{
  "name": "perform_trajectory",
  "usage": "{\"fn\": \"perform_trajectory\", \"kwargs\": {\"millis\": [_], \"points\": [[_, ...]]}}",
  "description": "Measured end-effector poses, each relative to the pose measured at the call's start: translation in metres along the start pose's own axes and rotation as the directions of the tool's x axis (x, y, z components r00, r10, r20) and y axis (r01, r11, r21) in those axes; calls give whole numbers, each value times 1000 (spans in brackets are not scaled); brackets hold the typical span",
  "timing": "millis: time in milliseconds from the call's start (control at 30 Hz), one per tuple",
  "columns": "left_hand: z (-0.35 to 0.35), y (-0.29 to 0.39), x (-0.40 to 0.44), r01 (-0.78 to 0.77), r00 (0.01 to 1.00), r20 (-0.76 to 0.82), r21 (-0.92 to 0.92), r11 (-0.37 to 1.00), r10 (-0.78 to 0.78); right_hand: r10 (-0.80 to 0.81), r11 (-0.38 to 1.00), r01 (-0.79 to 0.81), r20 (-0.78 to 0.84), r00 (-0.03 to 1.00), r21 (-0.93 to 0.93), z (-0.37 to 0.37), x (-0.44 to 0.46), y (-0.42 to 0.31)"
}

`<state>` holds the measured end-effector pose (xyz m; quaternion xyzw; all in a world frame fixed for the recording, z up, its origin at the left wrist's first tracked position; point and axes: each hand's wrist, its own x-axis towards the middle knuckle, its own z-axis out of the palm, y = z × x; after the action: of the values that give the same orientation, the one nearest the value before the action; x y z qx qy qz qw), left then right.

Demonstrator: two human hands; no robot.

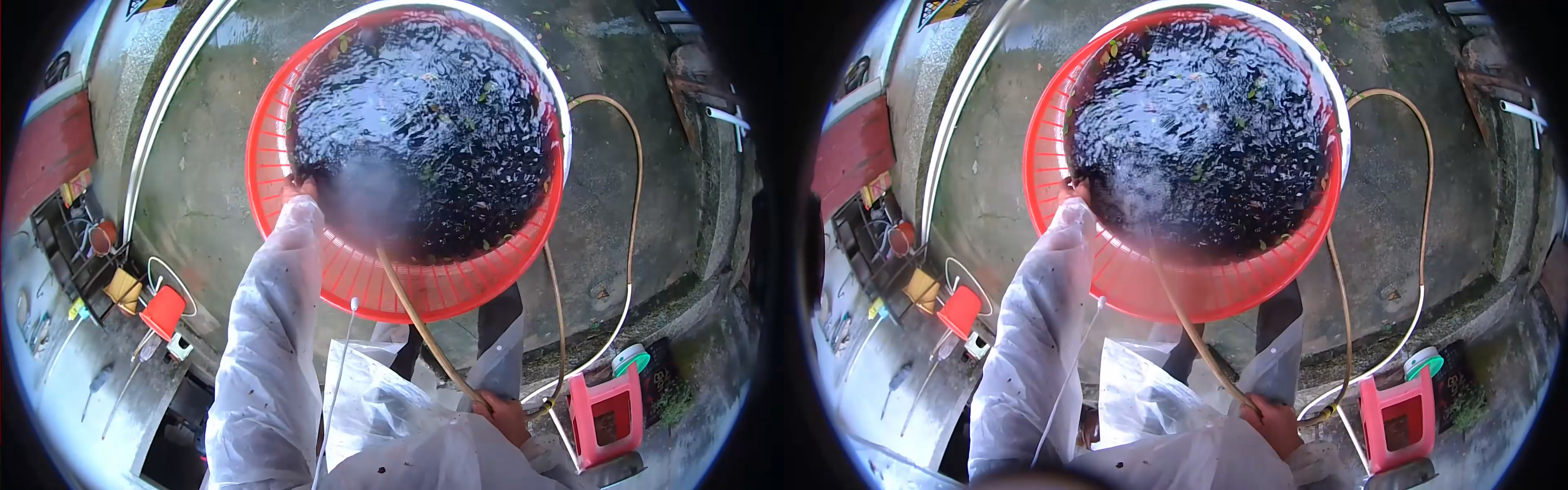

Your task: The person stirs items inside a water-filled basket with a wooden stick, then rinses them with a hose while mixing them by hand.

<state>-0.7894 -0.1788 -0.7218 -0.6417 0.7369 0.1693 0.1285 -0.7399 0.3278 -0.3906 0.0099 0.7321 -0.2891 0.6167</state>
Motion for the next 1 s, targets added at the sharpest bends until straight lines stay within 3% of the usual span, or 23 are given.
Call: {"fn": "perform_trajectory", "kwargs": {"millis": [200,433,533,633,700,767,800,833,933,1000], "points": [[21,18,18,-42,999,22,-46,998,43,-58,998,56,-65,996,-34,-6,-1,16],[50,61,14,-64,994,91,-37,997,67,-19,1000,19,0,1000,19,-24,2,17],[79,87,-2,-9,1000,-4,0,1000,9,6,1000,-7,19,1000,30,-28,1,19],[103,101,-8,-109,994,16,-111,988,112,23,999,-24,35,999,23,-35,3,15],[104,123,-13,-64,994,81,-118,991,74,43,999,-43,50,998,4,-37,4,14],[120,130,-13,-281,953,3,-366,887,303,24,1000,-24,40,999,5,-38,4,16],[102,145,-26,-287,924,142,-357,889,355,29,1000,-30,41,999,8,-38,4,17],[132,134,-14,-449,864,4,-445,775,503,26,999,-28,58,998,36,-38,5,19],[119,145,-33,-370,753,229,-627,686,616,19,998,-24,80,997,58,-39,7,17],[79,152,-57,-384,734,289,-570,726,615,22,999,-26,78,997,47,-41,8,14]]}}
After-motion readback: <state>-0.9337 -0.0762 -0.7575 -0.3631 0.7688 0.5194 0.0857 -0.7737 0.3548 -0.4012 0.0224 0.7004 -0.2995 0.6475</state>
